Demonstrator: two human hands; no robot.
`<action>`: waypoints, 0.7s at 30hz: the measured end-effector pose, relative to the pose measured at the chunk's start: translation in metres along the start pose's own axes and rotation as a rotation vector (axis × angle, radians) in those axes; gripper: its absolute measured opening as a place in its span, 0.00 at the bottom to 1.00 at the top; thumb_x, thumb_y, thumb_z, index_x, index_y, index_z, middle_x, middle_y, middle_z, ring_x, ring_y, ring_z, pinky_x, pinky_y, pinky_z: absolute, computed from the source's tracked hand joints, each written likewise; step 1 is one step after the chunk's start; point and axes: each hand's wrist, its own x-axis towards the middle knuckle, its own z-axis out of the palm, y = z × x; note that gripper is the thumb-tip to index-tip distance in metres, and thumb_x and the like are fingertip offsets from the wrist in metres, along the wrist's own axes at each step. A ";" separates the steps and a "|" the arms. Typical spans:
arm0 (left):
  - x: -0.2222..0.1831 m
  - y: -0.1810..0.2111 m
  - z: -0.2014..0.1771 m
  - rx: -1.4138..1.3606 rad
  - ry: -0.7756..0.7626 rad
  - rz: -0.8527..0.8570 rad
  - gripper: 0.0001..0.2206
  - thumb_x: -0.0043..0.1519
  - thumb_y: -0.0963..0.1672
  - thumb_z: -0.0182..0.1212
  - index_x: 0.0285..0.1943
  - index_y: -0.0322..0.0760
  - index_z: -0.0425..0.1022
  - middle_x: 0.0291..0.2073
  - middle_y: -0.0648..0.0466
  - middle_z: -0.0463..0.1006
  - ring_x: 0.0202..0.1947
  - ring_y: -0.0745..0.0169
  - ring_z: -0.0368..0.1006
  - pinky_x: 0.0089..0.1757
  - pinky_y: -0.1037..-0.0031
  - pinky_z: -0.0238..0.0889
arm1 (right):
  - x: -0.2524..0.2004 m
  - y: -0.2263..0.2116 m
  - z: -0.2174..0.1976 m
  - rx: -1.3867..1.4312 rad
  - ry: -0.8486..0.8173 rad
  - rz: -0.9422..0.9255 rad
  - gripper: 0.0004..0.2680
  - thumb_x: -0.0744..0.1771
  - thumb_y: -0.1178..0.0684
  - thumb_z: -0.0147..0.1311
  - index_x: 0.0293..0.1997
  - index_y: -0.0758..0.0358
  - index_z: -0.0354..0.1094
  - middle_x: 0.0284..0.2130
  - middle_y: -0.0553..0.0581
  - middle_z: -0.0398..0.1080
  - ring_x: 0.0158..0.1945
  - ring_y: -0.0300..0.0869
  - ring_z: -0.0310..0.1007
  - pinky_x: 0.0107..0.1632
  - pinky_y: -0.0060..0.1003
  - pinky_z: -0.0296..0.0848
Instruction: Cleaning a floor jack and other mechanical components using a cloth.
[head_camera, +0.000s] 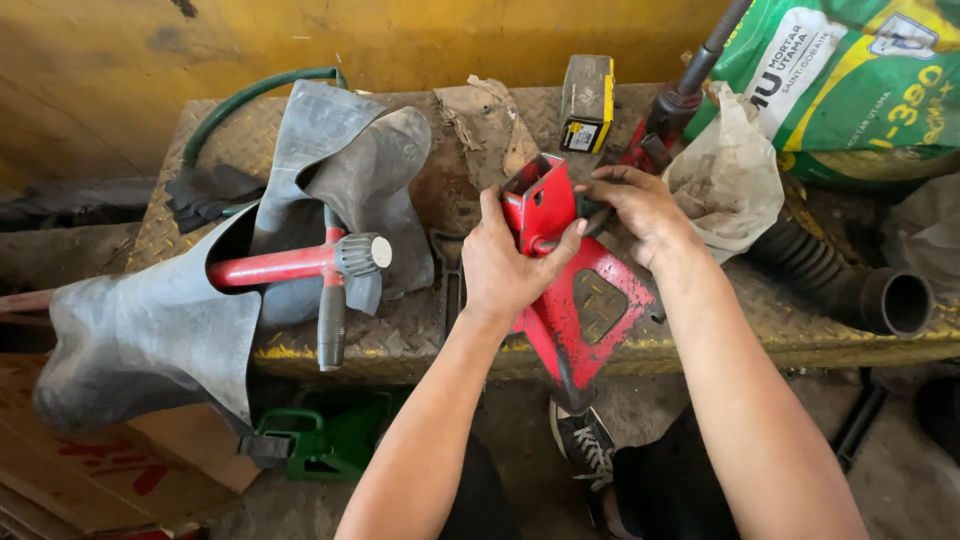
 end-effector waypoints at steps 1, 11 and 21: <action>0.000 0.000 0.000 -0.002 -0.002 0.003 0.36 0.52 0.58 0.74 0.53 0.29 0.63 0.26 0.41 0.80 0.29 0.37 0.79 0.30 0.56 0.72 | 0.003 0.003 0.000 0.025 -0.002 -0.006 0.13 0.64 0.61 0.60 0.53 0.67 0.67 0.38 0.58 0.78 0.37 0.43 0.77 0.38 0.37 0.74; -0.003 0.006 -0.004 -0.008 -0.013 0.078 0.38 0.52 0.57 0.74 0.59 0.28 0.61 0.29 0.41 0.80 0.29 0.37 0.79 0.32 0.57 0.73 | 0.073 0.063 -0.054 0.559 0.104 0.103 0.10 0.66 0.58 0.53 0.51 0.66 0.68 0.41 0.59 0.76 0.45 0.47 0.78 0.49 0.40 0.80; 0.004 -0.009 0.002 0.032 0.032 0.063 0.35 0.53 0.56 0.75 0.57 0.29 0.63 0.30 0.40 0.80 0.31 0.35 0.79 0.33 0.56 0.73 | -0.048 -0.010 -0.013 -0.209 0.212 -0.256 0.07 0.64 0.61 0.59 0.45 0.63 0.74 0.41 0.56 0.77 0.43 0.42 0.76 0.47 0.34 0.74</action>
